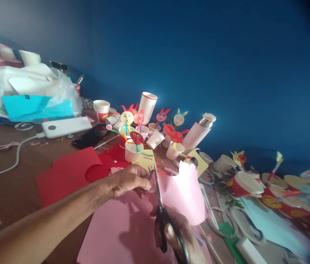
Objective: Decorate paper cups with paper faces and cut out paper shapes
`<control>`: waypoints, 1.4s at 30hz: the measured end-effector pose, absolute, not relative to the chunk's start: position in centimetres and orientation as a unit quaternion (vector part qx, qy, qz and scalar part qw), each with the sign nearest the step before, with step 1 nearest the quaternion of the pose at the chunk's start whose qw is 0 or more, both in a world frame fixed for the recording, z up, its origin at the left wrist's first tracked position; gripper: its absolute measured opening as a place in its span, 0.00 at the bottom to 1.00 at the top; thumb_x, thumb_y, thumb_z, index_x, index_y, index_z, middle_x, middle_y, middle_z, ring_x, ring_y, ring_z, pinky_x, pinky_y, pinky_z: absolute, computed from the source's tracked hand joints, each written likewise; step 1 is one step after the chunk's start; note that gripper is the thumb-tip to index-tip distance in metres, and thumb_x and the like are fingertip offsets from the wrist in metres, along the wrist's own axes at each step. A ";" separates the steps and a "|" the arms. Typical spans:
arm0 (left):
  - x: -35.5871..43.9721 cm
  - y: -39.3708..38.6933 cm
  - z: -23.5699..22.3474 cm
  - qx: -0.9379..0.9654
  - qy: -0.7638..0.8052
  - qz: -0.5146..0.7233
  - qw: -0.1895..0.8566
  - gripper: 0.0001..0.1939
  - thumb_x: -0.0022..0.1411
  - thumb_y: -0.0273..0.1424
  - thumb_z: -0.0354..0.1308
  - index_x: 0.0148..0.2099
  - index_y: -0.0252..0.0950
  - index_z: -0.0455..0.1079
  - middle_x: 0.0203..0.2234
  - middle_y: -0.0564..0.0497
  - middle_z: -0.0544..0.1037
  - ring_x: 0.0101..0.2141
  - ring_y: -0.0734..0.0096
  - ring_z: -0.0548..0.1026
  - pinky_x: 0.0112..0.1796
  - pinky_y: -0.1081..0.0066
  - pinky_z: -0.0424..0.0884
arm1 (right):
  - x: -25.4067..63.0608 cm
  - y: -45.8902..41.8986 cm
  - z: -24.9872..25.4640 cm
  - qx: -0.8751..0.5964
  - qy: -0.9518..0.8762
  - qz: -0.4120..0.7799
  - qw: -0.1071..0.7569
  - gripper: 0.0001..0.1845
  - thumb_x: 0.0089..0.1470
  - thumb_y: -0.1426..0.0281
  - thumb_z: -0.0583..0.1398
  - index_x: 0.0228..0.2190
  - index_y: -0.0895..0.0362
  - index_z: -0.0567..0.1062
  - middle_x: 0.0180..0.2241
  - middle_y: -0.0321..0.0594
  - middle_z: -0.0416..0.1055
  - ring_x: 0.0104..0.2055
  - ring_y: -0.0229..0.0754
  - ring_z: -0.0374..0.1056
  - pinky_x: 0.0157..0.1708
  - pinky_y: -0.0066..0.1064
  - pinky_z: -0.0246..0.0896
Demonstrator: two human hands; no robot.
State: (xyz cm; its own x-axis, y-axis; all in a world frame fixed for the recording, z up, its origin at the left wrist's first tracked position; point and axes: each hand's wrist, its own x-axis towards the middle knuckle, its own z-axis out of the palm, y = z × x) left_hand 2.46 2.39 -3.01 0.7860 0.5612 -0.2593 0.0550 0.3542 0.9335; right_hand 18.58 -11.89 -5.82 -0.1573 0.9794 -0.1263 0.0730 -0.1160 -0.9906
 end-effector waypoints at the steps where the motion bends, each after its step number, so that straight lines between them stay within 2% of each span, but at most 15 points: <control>1: 2.5 2.4 -3.1 0.545 0.283 0.163 0.772 0.08 0.42 0.31 0.63 0.25 0.29 0.72 0.21 0.50 0.73 0.22 0.75 0.68 0.25 0.73 0.66 | 18.6 -11.9 -5.9 -0.502 -0.522 0.553 0.413 0.31 0.48 0.44 0.56 0.39 0.60 0.69 0.19 0.34 0.64 0.21 0.34 0.58 0.23 0.26 0.52; 11: 2.4 2.7 -3.2 0.549 0.302 0.155 0.764 0.07 0.41 0.30 0.63 0.24 0.30 0.72 0.21 0.50 0.75 0.21 0.75 0.69 0.25 0.73 0.67 | 18.6 -11.7 -6.0 -0.512 -0.499 0.576 0.397 0.34 0.45 0.42 0.57 0.39 0.60 0.69 0.18 0.33 0.63 0.19 0.33 0.56 0.20 0.25 0.50; 25: 2.6 2.7 -3.3 0.558 0.302 0.156 0.757 0.08 0.41 0.31 0.62 0.24 0.29 0.72 0.22 0.49 0.74 0.23 0.74 0.69 0.26 0.73 0.67 | 18.5 -11.7 -5.8 -0.514 -0.504 0.572 0.394 0.32 0.48 0.45 0.57 0.39 0.62 0.69 0.18 0.33 0.63 0.19 0.31 0.55 0.19 0.24 0.50; 30: 2.4 2.8 -3.2 0.570 0.307 0.154 0.747 0.09 0.41 0.31 0.61 0.24 0.29 0.71 0.22 0.49 0.74 0.23 0.74 0.69 0.26 0.73 0.67 | 18.7 -11.7 -5.0 -0.522 -0.516 0.574 0.363 0.33 0.49 0.44 0.55 0.40 0.62 0.68 0.20 0.35 0.64 0.20 0.32 0.56 0.21 0.25 0.52; 34: 2.1 3.2 -3.4 0.612 0.302 0.140 0.717 0.07 0.45 0.31 0.59 0.27 0.31 0.72 0.23 0.51 0.74 0.22 0.76 0.68 0.25 0.76 0.64 | 19.9 -11.8 -3.4 -0.531 -0.536 0.585 0.297 0.34 0.46 0.43 0.57 0.41 0.61 0.68 0.22 0.36 0.66 0.22 0.34 0.59 0.23 0.25 0.54; 37: 2.0 3.4 -3.4 0.632 0.303 0.129 0.701 0.06 0.45 0.30 0.59 0.25 0.31 0.71 0.21 0.52 0.73 0.21 0.77 0.68 0.23 0.76 0.62 | 21.8 -12.2 -2.6 -0.544 -0.551 0.581 0.251 0.32 0.44 0.46 0.60 0.40 0.60 0.71 0.25 0.39 0.68 0.25 0.37 0.63 0.25 0.27 0.57; 40: 1.9 3.6 -3.2 0.634 0.297 0.136 0.701 0.08 0.45 0.31 0.59 0.21 0.32 0.66 0.18 0.53 0.71 0.20 0.77 0.66 0.24 0.75 0.61 | 24.0 -13.1 -2.5 -0.571 -0.565 0.550 0.229 0.31 0.37 0.49 0.66 0.39 0.56 0.74 0.29 0.42 0.71 0.29 0.42 0.66 0.27 0.29 0.60; 42: 1.8 3.7 -3.0 0.636 0.299 0.143 0.697 0.10 0.45 0.31 0.60 0.19 0.33 0.63 0.16 0.55 0.69 0.20 0.77 0.66 0.24 0.75 0.61 | 25.0 -13.7 -2.3 -0.575 -0.566 0.544 0.228 0.31 0.33 0.51 0.67 0.38 0.55 0.75 0.28 0.42 0.72 0.28 0.43 0.66 0.26 0.30 0.60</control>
